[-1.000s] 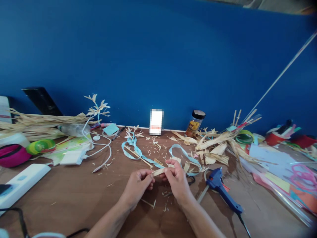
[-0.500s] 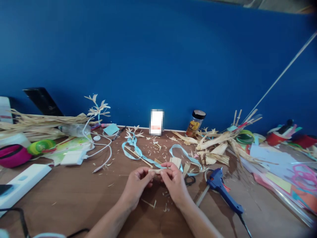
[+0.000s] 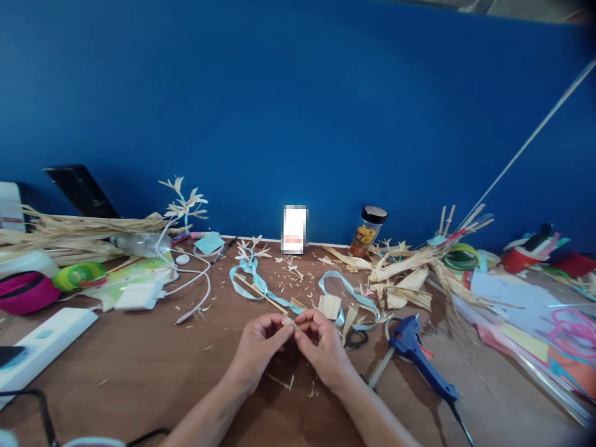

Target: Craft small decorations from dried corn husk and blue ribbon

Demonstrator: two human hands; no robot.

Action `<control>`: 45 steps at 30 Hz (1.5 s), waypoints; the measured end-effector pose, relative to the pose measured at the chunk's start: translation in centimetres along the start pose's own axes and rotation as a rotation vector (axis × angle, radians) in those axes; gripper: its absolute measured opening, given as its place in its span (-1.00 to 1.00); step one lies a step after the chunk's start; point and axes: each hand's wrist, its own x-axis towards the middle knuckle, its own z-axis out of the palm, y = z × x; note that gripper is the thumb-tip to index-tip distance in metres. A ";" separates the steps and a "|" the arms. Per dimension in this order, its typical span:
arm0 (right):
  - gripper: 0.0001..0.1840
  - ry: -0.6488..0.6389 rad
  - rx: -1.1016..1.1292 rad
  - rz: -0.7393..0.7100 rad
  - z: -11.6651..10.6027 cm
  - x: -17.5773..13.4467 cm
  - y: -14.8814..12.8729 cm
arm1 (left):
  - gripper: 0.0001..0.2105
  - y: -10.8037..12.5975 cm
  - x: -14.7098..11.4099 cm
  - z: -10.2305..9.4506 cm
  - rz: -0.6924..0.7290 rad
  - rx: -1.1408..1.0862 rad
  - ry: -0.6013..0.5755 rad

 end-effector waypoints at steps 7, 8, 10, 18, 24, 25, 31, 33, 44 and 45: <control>-0.82 -0.003 0.017 0.013 0.0 0.1 0.6 | -0.81 0.1 -0.1 0.2 -0.017 -0.076 0.019; -0.82 -0.006 0.025 0.016 0.0 0.1 0.7 | -0.81 0.1 -0.1 0.2 -0.006 -0.083 0.029; -0.83 -0.017 0.045 0.025 0.0 0.2 0.9 | -0.82 0.1 0.0 0.2 0.004 -0.106 0.052; -0.84 -0.069 0.099 0.072 -0.2 0.0 1.3 | -0.80 0.2 0.2 0.0 -0.042 -0.204 0.135; -0.85 0.112 -0.030 -0.030 -0.8 0.2 1.1 | -0.77 0.6 0.4 -0.3 -0.053 -0.171 0.166; -0.83 0.093 -0.012 -0.012 -0.8 0.2 1.0 | -0.77 0.6 0.3 -0.3 -0.048 -0.123 0.145; -0.79 -0.087 0.057 0.062 -0.5 0.1 0.2 | -0.73 0.2 0.0 0.3 -0.026 0.008 0.061; -0.76 -0.055 0.086 0.109 -0.5 0.2 0.2 | -0.74 0.2 0.0 0.3 -0.036 -0.017 0.055; -0.80 -0.066 0.041 0.120 -0.5 0.3 0.4 | -0.80 0.2 0.0 0.2 -0.051 -0.040 -0.003; -0.81 -0.060 0.031 0.103 -0.5 0.3 0.4 | -0.81 0.2 0.0 0.2 -0.046 -0.030 -0.005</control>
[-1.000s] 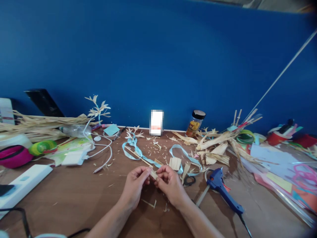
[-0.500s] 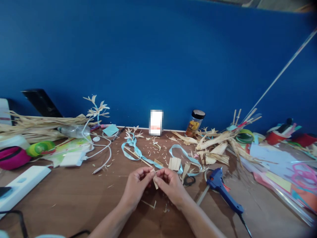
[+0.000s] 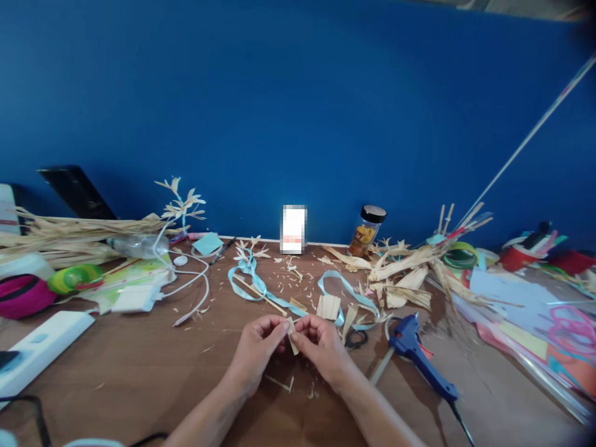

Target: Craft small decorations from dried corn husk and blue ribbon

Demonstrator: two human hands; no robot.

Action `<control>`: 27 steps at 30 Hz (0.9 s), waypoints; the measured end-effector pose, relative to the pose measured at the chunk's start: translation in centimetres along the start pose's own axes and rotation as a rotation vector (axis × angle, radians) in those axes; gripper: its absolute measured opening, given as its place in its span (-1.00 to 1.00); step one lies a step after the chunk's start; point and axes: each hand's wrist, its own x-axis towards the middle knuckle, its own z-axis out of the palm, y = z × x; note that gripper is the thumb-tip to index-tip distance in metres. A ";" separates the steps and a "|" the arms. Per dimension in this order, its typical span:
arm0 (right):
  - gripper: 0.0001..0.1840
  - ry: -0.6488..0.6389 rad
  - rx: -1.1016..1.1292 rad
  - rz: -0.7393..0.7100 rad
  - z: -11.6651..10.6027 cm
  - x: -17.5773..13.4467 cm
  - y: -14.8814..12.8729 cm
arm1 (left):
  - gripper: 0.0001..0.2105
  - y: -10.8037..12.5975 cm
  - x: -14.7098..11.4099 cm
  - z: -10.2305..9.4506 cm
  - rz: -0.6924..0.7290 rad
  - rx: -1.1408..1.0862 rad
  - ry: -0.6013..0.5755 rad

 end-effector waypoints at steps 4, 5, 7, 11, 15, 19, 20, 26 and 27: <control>-0.82 0.051 -0.024 -0.095 -0.1 0.0 -0.1 | -0.80 0.0 0.0 -0.1 0.029 0.097 -0.015; -0.83 0.056 -0.032 -0.107 -0.2 0.0 -0.1 | -0.80 -0.1 0.0 -0.2 0.040 0.130 -0.019; -0.84 0.055 -0.060 -0.115 -0.3 0.0 -0.2 | -0.80 -0.3 0.1 -0.3 0.060 0.194 -0.032; -0.87 0.056 -0.113 -0.112 -0.4 0.1 -0.2 | -0.79 -0.6 0.1 -0.5 0.073 0.272 -0.061; -0.86 0.054 -0.123 -0.111 -0.4 0.1 0.1 | -0.78 -0.6 0.1 -0.5 0.064 0.270 -0.078; -0.86 0.051 -0.133 -0.105 -0.3 0.0 0.2 | -0.78 -0.7 0.1 -0.4 0.065 0.265 -0.085; -0.86 0.051 -0.137 -0.103 -0.3 0.0 0.2 | -0.78 -0.7 0.1 -0.4 0.066 0.268 -0.088; -0.87 0.046 -0.132 -0.102 -0.4 0.0 0.0 | -0.78 -0.6 0.1 -0.3 0.052 0.233 -0.092; -0.87 0.045 -0.130 -0.100 -0.4 0.0 0.0 | -0.78 -0.6 0.0 -0.3 0.052 0.232 -0.093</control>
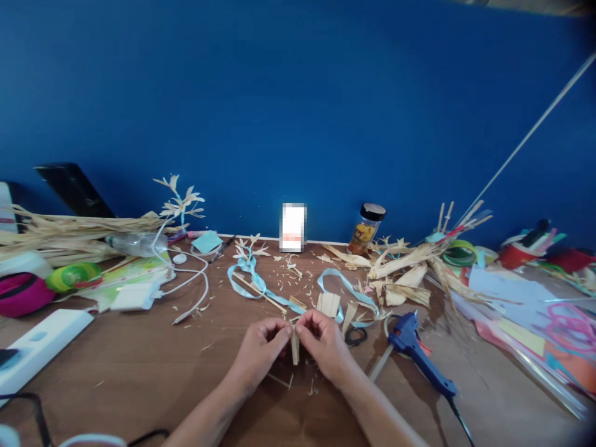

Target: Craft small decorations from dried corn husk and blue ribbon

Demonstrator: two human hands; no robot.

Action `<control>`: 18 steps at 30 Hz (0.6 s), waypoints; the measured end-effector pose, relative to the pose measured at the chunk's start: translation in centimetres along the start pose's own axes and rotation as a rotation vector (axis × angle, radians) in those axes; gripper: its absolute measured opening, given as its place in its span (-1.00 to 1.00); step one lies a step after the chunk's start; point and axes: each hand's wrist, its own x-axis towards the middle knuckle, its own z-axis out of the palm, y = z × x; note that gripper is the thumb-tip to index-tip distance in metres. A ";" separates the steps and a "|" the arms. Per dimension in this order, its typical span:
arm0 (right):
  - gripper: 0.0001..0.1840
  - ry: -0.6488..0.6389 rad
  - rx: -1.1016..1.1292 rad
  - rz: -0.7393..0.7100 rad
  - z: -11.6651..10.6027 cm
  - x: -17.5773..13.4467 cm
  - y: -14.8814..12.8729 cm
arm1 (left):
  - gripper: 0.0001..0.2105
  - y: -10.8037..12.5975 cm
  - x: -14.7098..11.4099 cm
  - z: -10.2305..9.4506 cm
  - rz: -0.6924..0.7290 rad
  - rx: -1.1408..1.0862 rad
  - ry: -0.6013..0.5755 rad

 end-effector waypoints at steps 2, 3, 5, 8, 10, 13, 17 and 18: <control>-0.87 -0.003 -0.001 0.005 0.0 0.0 0.0 | -0.77 0.0 0.0 0.0 0.002 0.016 0.003; -0.87 -0.004 -0.006 0.006 0.0 0.0 0.0 | -0.77 0.0 0.0 0.0 0.004 0.028 0.006; -0.87 -0.001 -0.024 0.006 0.1 0.0 -0.1 | -0.77 0.0 0.1 -0.1 0.011 0.053 0.009; -0.87 0.007 -0.057 0.001 0.1 -0.1 -0.1 | -0.77 0.0 0.1 -0.1 0.025 0.084 0.020; -0.87 0.007 -0.071 -0.007 0.2 -0.1 -0.2 | -0.77 0.1 0.1 -0.1 0.035 0.105 0.028; -0.88 0.003 -0.104 -0.034 0.1 -0.2 -0.3 | -0.79 0.1 0.0 -0.1 0.047 0.112 0.032; -0.88 -0.003 -0.158 -0.078 0.1 -0.2 -0.3 | -0.78 0.0 0.1 0.0 0.029 0.081 0.031; -0.88 -0.007 -0.166 -0.085 0.1 -0.2 -0.3 | -0.78 0.0 0.1 0.0 0.017 0.066 0.030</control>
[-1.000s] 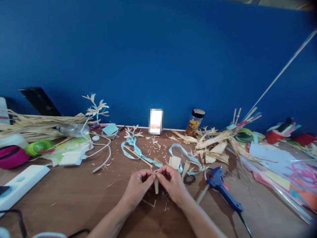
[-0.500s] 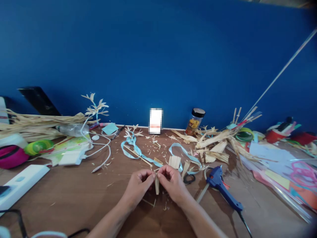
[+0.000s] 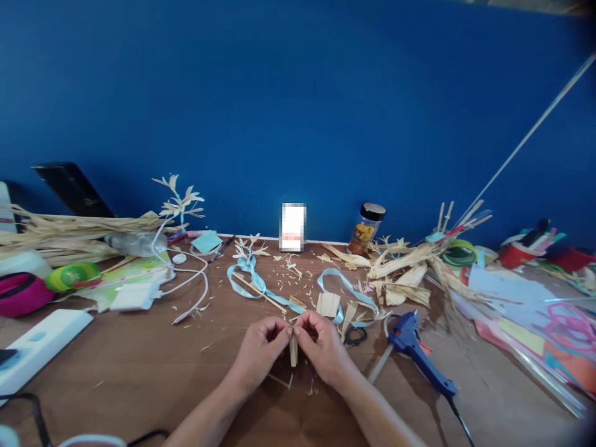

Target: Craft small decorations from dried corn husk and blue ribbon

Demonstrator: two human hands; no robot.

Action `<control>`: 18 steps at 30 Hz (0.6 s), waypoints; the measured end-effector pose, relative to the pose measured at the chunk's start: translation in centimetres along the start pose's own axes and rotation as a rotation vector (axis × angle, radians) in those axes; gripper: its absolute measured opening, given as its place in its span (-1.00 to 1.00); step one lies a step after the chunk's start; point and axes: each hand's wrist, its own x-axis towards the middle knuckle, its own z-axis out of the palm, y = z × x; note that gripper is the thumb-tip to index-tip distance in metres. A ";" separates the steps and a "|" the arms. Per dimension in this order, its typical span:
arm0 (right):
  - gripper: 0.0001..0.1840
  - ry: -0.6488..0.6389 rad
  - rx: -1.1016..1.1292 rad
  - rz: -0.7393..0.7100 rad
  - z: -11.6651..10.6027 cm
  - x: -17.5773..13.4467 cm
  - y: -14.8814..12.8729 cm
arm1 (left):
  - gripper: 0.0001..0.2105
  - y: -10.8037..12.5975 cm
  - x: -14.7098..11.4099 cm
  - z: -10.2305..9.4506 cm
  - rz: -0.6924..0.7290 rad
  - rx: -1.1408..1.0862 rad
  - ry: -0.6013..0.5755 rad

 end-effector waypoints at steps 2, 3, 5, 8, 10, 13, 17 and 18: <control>-0.88 -0.008 -0.010 -0.017 0.0 0.0 0.0 | -0.78 0.0 0.0 0.0 -0.020 -0.033 -0.005; -0.88 -0.012 -0.013 -0.025 0.0 -0.1 0.0 | -0.78 0.0 0.0 0.1 -0.023 -0.047 -0.009; -0.87 -0.020 -0.006 -0.037 0.0 -0.1 -0.1 | -0.78 0.1 -0.1 0.1 -0.020 -0.066 -0.014; -0.86 -0.027 0.004 -0.039 0.0 -0.2 -0.2 | -0.79 0.2 -0.2 0.1 -0.015 -0.074 -0.012; -0.86 -0.028 -0.004 -0.040 0.0 -0.2 -0.3 | -0.79 0.2 -0.3 0.1 -0.011 -0.074 -0.001; -0.86 -0.037 -0.016 -0.048 -0.1 -0.2 -0.5 | -0.80 0.2 -0.3 0.1 -0.002 -0.077 0.005; -0.86 -0.041 -0.019 -0.065 -0.1 -0.2 -0.6 | -0.79 0.1 -0.3 0.2 -0.004 -0.094 0.009; -0.85 -0.038 -0.018 -0.070 -0.1 -0.2 -0.7 | -0.79 0.1 -0.3 0.2 -0.009 -0.103 0.011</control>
